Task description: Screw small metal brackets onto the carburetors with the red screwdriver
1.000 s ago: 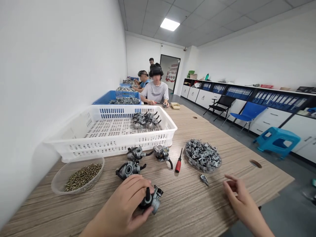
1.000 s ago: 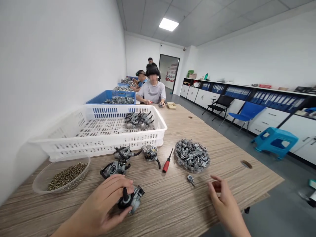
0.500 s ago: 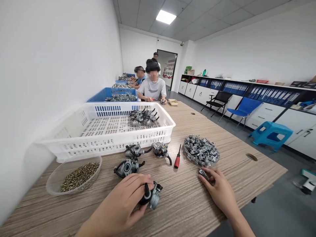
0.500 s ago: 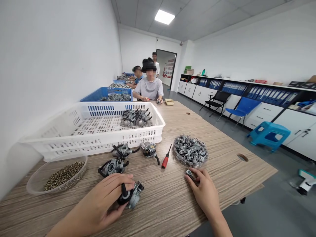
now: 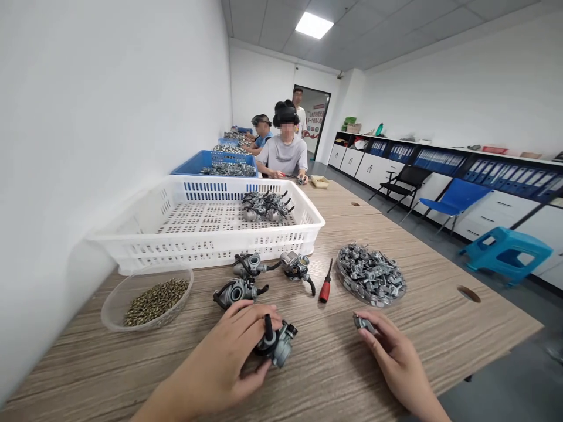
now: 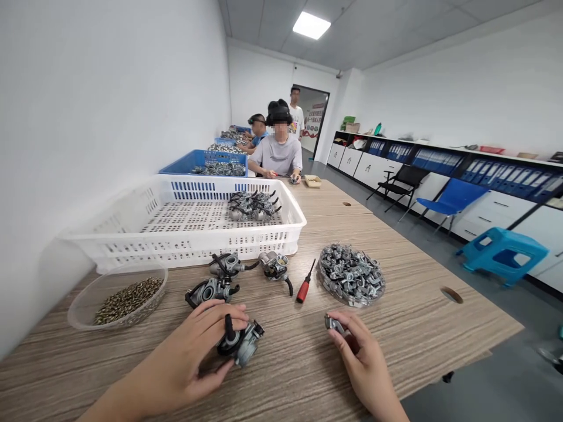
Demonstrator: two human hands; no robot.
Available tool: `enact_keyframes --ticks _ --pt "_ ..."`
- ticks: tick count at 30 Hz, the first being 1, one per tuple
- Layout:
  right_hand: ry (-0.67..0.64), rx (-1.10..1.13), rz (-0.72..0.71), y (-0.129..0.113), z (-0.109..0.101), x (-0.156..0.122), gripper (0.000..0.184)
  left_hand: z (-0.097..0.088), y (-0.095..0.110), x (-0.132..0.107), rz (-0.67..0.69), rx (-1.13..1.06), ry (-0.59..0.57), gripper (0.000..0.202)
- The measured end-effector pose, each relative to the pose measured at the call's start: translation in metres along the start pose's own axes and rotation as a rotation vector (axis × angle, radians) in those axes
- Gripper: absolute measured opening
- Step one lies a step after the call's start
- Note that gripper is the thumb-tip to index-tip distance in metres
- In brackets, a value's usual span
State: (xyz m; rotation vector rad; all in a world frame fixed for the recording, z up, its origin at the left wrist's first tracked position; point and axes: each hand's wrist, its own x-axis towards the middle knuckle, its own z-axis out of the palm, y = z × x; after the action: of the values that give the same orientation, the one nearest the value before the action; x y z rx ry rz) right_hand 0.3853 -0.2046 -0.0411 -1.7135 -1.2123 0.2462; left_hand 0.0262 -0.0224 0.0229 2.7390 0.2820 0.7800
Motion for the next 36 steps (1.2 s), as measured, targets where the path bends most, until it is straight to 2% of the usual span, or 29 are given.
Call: enact_keyframes --ticks 6,9,14,20,22,24,26,29,32,36 --pt "-0.079 0.163 -0.02 -0.021 0.032 0.002 0.047 0.01 -0.004 -0.005 -0.021 0.038 0.021 0.043" --pt "-0.085 0.197 -0.031 -0.025 0.038 0.004 0.045 0.018 -0.002 -0.007 -0.078 -0.072 0.042 0.039" --pt "-0.102 0.161 -0.101 -0.029 0.038 0.0 0.031 0.04 0.002 -0.003 -0.273 -0.371 0.192 0.035" --pt "-0.144 0.011 -0.309 -0.046 0.046 -0.002 0.019 0.055 -0.002 0.001 -0.551 -0.644 0.343 0.027" --pt "-0.211 -0.007 -0.382 -0.059 0.047 0.007 0.023 0.055 -0.004 0.0 -0.586 -0.686 0.374 0.029" --pt "-0.335 -0.017 -0.45 -0.075 0.046 0.023 0.029 0.054 -0.006 -0.001 -0.587 -0.701 0.385 0.03" --pt "-0.44 -0.008 -0.54 -0.092 0.047 0.045 0.033 0.052 -0.004 -0.001 -0.59 -0.694 0.374 0.028" --pt "-0.509 0.063 -0.726 -0.11 0.056 0.08 0.031 0.048 0.0 -0.001 -0.62 -0.628 0.346 0.027" --pt "-0.528 0.141 -0.807 -0.112 0.073 0.099 0.03 0.047 0.003 0.0 -0.615 -0.545 0.367 0.03" --pt "-0.448 0.253 -0.707 -0.093 0.093 0.092 0.027 0.044 0.002 0.0 -0.56 -0.46 0.34 0.033"
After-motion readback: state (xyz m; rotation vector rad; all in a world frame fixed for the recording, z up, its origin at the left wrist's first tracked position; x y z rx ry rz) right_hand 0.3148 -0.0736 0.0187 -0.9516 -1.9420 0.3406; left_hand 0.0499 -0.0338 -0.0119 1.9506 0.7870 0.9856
